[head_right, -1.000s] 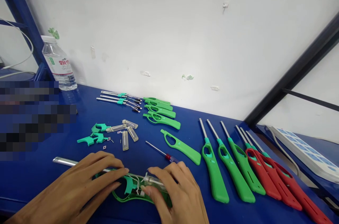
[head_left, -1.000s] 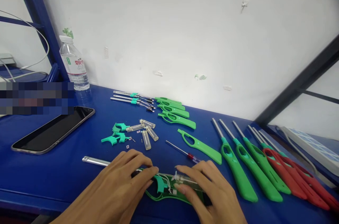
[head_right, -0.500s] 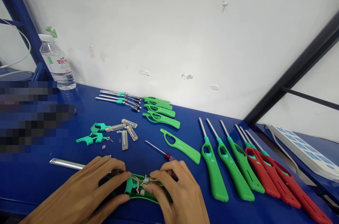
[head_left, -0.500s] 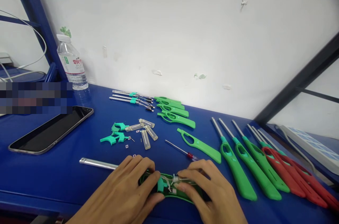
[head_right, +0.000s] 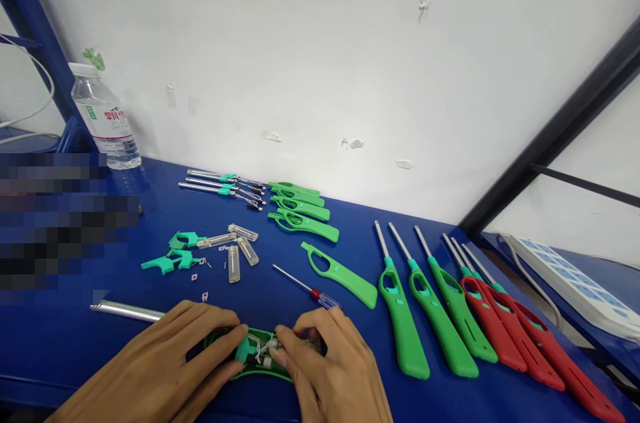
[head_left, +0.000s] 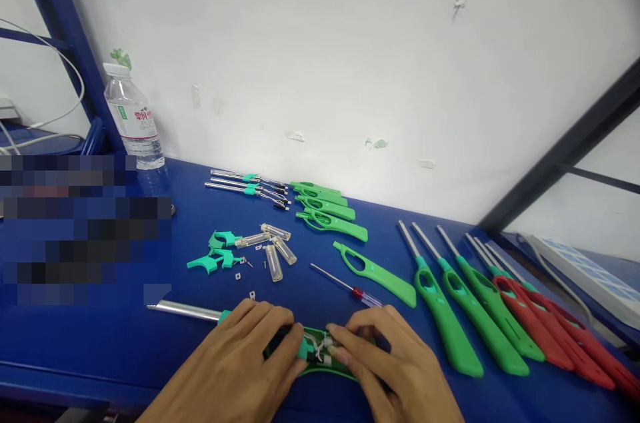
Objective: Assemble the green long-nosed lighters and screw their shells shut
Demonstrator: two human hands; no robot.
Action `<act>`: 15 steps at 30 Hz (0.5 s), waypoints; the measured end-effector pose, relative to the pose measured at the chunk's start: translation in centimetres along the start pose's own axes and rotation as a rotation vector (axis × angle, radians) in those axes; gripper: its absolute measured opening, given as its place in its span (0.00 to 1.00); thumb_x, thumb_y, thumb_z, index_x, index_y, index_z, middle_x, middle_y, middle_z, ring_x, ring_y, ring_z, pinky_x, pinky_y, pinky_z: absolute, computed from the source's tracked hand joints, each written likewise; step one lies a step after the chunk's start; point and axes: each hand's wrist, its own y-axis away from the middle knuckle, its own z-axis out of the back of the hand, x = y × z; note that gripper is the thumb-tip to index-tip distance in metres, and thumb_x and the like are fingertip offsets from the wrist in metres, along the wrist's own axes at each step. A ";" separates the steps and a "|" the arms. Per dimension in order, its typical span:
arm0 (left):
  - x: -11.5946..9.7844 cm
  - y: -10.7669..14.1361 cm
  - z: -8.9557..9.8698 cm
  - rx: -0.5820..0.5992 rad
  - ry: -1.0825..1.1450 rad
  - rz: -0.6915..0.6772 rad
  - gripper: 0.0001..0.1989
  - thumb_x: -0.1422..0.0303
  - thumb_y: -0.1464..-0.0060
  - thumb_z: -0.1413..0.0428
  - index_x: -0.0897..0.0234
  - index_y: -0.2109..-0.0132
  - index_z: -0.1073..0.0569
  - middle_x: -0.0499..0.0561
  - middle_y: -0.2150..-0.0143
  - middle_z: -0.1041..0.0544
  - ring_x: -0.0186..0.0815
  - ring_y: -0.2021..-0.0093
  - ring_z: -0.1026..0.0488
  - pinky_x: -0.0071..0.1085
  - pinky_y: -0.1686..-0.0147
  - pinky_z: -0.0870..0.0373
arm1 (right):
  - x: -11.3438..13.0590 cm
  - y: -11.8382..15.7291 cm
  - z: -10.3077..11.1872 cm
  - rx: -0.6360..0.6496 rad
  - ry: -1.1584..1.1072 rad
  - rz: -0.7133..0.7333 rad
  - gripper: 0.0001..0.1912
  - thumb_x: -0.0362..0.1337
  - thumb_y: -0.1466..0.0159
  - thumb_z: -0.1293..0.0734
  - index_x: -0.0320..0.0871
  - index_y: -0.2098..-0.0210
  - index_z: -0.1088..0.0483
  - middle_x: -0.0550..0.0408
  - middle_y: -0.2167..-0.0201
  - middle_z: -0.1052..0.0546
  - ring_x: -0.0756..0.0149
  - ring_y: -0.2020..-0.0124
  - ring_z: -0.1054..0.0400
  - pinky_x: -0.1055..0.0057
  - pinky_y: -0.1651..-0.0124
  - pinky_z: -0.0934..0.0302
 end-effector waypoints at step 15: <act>-0.5 -0.9 0.8 0.023 0.001 0.065 0.14 0.68 0.10 0.50 0.55 0.36 0.19 0.46 0.45 0.11 0.35 0.48 0.13 0.32 0.38 0.20 | -0.5 0.7 0.0 0.035 -0.054 -0.012 0.21 0.33 0.13 0.34 0.58 0.29 0.17 0.52 0.50 0.13 0.60 0.55 0.13 0.63 0.51 0.15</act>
